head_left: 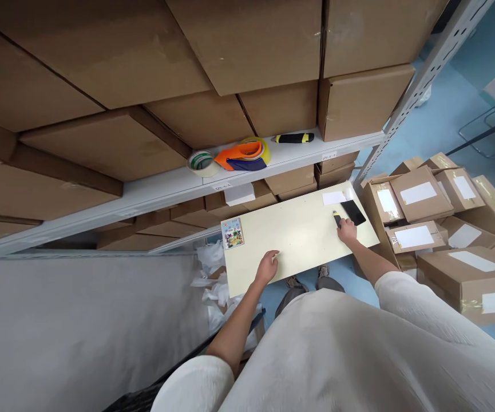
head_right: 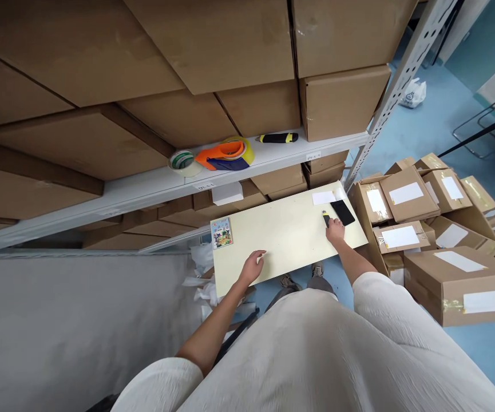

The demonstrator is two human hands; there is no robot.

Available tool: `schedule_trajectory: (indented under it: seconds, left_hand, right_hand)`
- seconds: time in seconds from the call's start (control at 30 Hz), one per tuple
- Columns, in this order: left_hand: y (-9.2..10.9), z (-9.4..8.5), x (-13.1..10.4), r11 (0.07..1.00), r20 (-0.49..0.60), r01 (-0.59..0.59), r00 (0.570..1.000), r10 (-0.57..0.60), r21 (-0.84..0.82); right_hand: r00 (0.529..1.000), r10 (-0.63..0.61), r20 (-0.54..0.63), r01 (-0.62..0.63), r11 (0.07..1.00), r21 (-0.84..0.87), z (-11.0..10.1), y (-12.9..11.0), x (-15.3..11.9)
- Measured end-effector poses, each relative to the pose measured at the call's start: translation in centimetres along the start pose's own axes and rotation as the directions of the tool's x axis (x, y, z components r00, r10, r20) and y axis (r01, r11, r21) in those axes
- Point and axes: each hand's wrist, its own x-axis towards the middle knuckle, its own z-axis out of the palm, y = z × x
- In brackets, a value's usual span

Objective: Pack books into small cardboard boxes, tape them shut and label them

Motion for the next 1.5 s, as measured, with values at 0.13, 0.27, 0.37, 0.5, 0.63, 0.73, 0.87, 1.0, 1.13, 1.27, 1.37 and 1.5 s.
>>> schedule_trajectory:
  seconds: [0.13, 0.27, 0.37, 0.5, 0.63, 0.73, 0.87, 1.0, 1.13, 1.27, 1.37, 1.5]
  left_hand:
    - [-0.3, -0.2, 0.1, 1.000, -0.003, 0.010, 1.000, -0.010, -0.004]
    - [-0.4, -0.5, 0.5, 0.999, -0.023, -0.016, 1.000, 0.016, -0.030]
    - [-0.6, -0.8, 0.7, 0.998, -0.059, -0.028, 0.998, 0.025, -0.051]
    - [-1.0, -1.6, 0.7, 0.996, -0.108, -0.042, 0.994, 0.033, -0.084]
    - [-1.2, -2.7, 0.5, 0.993, -0.127, -0.045, 0.991, 0.031, -0.106]
    - [-1.4, -3.6, 0.2, 0.991, -0.154, -0.053, 0.988, 0.034, -0.122]
    - [-2.3, -4.5, -0.6, 0.988, -0.194, -0.054, 0.981, 0.025, -0.147]
    - [-3.7, -4.9, -1.6, 0.986, -0.208, -0.040, 0.978, 0.005, -0.165]
    - [-4.5, -5.2, -1.9, 0.983, -0.185, -0.022, 0.983, -0.011, -0.180]
    - [-4.5, -5.4, -1.4, 0.982, -0.153, -0.036, 0.988, 0.007, -0.185]
    - [-4.2, -5.4, -0.7, 0.982, -0.139, -0.065, 0.989, 0.040, -0.180]
    - [-3.7, -5.0, 0.2, 0.982, -0.107, -0.095, 0.991, 0.077, -0.166]
  right_hand:
    - [0.998, -0.028, -0.061, 0.028, 1.000, 0.007, -1.5, -1.8, -0.5]
    - [0.967, -0.188, -0.170, 0.206, 0.974, 0.096, -5.3, -6.7, 0.0]
    - [0.876, -0.384, -0.294, 0.437, 0.888, 0.144, -9.6, -12.6, 0.8]
    - [0.676, -0.609, -0.416, 0.688, 0.723, 0.060, -16.1, -22.1, 1.4]
    - [0.527, -0.741, -0.415, 0.792, 0.606, -0.076, -21.1, -30.6, 1.9]
    - [0.513, -0.785, -0.349, 0.795, 0.587, -0.151, -23.1, -34.7, 2.8]
    - [0.593, -0.773, -0.226, 0.737, 0.634, -0.235, -23.6, -36.9, 3.7]
    - [0.645, -0.738, -0.200, 0.687, 0.674, -0.271, -23.6, -37.5, 4.0]
    - [0.661, -0.727, -0.186, 0.674, 0.684, -0.281, -23.9, -37.6, 3.6]
    - [0.647, -0.730, -0.221, 0.692, 0.684, -0.233, -23.9, -36.2, 2.6]
    - [0.637, -0.709, -0.302, 0.719, 0.688, -0.098, -23.4, -33.6, 1.2]
    - [0.684, -0.626, -0.374, 0.722, 0.652, 0.230, -22.2, -28.2, -0.8]
